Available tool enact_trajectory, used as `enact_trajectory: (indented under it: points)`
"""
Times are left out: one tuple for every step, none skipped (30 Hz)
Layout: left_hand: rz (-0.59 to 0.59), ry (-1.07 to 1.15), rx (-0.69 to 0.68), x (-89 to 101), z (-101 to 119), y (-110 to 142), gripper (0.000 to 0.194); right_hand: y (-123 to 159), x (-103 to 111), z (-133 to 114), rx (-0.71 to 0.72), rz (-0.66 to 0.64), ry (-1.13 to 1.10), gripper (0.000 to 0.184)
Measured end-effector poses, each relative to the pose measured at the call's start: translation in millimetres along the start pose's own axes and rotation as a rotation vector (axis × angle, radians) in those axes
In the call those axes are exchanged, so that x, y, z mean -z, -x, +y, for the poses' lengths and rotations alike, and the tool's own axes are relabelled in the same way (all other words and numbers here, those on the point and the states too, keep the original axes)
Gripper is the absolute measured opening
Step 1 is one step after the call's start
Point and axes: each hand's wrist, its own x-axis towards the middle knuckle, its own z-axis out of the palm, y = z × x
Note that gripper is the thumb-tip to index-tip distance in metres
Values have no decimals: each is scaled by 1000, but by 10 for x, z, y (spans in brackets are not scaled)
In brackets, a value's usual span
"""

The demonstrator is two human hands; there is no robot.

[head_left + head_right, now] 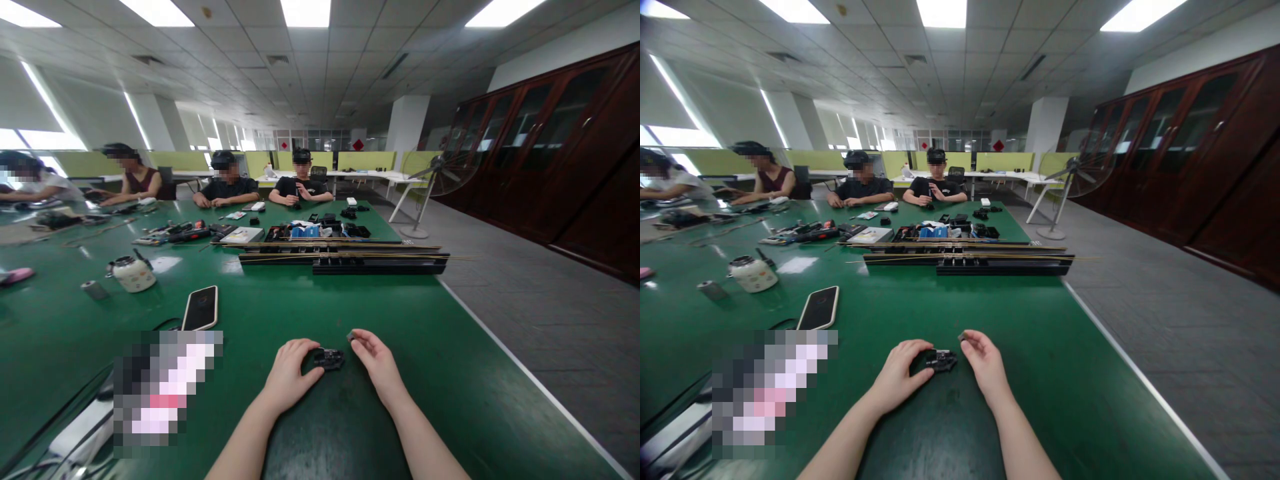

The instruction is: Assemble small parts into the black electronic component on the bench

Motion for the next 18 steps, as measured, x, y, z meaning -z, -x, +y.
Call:
enact_trajectory:
  points:
    - [0, -1, -1, -2, -3, 2, 35, 5, -6, 5, 17, -24, 43, 40]
    - [-1, -2, -2, -3, -4, 4, 35, 12, -11, 11, 35, -49, 90, 39]
    - [-1, -3, -2, -4, -5, 4, 35, 21, -16, 15, 56, -72, 142, 36]
    - [-2, -4, -3, -5, -6, 5, 35, 32, -21, 16, 78, -93, 202, 34]
    - [-1, -6, -2, -6, -7, 4, 35, 46, -26, 15, 99, -110, 270, 31]
    - [-1, -7, -3, -7, -8, 3, 35, 61, -32, 11, 119, -123, 339, 28]
    - [0, -8, -5, -9, -10, 2, 35, 77, -38, 3, 138, -135, 406, 26]
    - [2, -9, -8, -12, -12, 1, 35, 93, -45, -7, 160, -148, 467, 24]
    - [3, -10, -11, -15, -15, -1, 35, 108, -52, -20, 182, -164, 518, 22]
    - [4, -11, -13, -18, -18, -2, 35, 121, -60, -33, 204, -182, 560, 21]
    - [5, -12, -15, -20, -21, -2, 35, 132, -67, -46, 224, -202, 594, 20]
    - [7, -14, -16, -22, -24, -2, 35, 141, -74, -58, 241, -222, 621, 19]
    - [9, -16, -17, -24, -27, -1, 35, 147, -80, -68, 253, -239, 645, 18]
    - [9, -17, -19, -25, -31, 0, 34, 151, -84, -76, 261, -253, 664, 18]
    - [10, -18, -20, -25, -34, 2, 34, 154, -88, -82, 267, -266, 678, 18]
    - [10, -18, -22, -26, -38, 4, 34, 156, -92, -86, 272, -275, 690, 18]
    - [10, -17, -24, -26, -40, 5, 34, 158, -94, -88, 278, -281, 700, 18]
    - [11, -17, -26, -27, -43, 7, 33, 159, -96, -88, 285, -288, 710, 18]
